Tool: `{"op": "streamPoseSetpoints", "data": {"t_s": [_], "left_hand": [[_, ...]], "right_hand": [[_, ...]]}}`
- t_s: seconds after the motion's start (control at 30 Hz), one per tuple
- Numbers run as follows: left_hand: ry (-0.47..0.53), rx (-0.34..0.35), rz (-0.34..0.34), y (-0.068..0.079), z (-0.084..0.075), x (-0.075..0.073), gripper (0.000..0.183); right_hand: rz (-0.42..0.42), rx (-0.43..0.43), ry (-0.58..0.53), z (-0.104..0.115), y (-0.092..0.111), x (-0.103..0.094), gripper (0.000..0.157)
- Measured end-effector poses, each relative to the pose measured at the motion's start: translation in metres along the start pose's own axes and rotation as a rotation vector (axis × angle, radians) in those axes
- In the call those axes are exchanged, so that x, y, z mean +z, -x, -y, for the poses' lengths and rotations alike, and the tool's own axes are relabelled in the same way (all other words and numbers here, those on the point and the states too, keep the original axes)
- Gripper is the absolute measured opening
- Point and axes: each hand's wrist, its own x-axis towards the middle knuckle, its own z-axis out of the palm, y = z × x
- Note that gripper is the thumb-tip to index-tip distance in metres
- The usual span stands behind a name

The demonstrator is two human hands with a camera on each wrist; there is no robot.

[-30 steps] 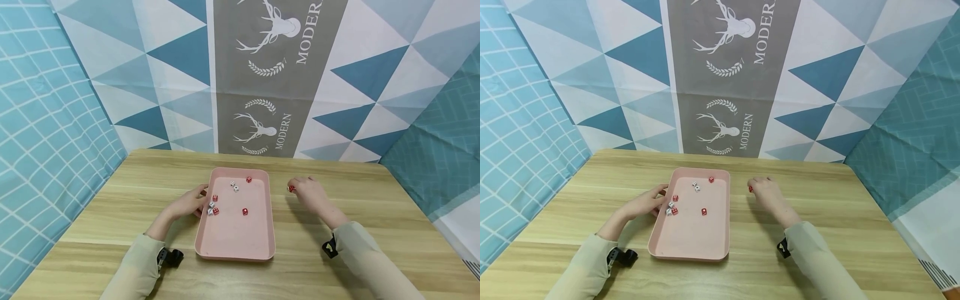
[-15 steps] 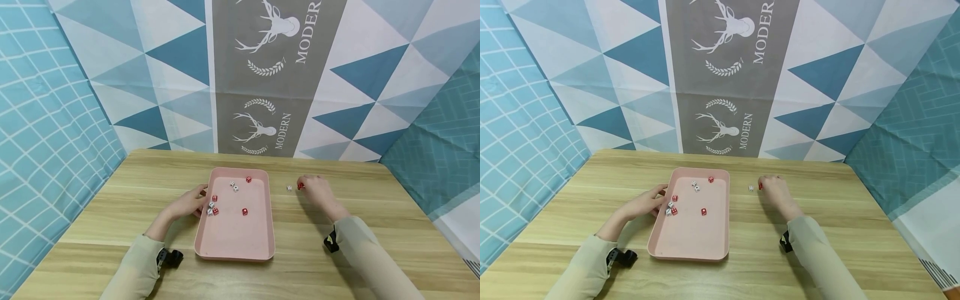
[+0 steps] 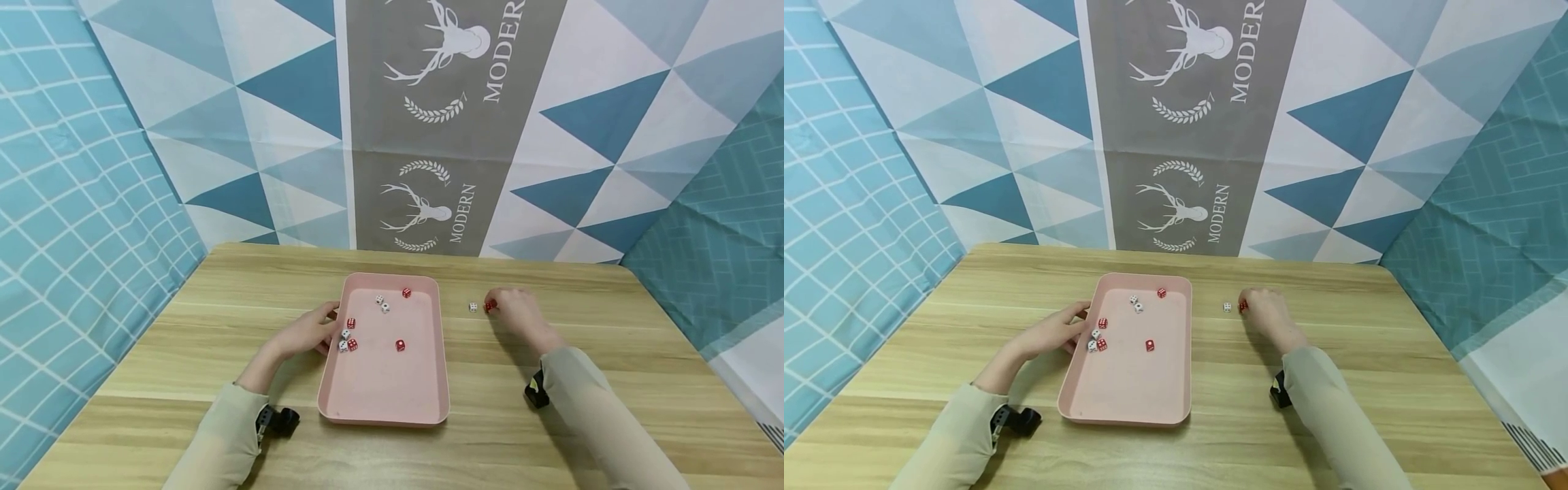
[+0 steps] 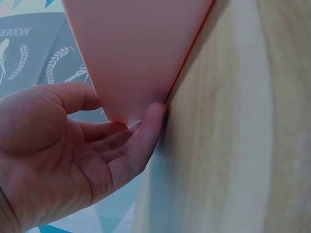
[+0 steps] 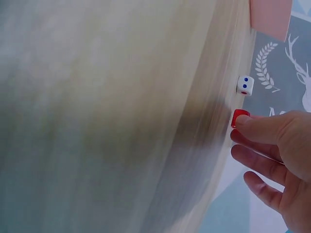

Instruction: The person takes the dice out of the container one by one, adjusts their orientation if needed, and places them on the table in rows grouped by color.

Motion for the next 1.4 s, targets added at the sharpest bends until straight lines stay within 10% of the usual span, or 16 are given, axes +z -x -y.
{"op": "streamPoseSetpoints", "data": {"t_s": [1.4], "left_hand": [[-0.015, -0.008, -0.005, -0.002, 0.002, 0.0, 0.051]], "right_hand": [[-0.01, 0.018, -0.012, 0.004, -0.003, -0.008, 0.008]]}}
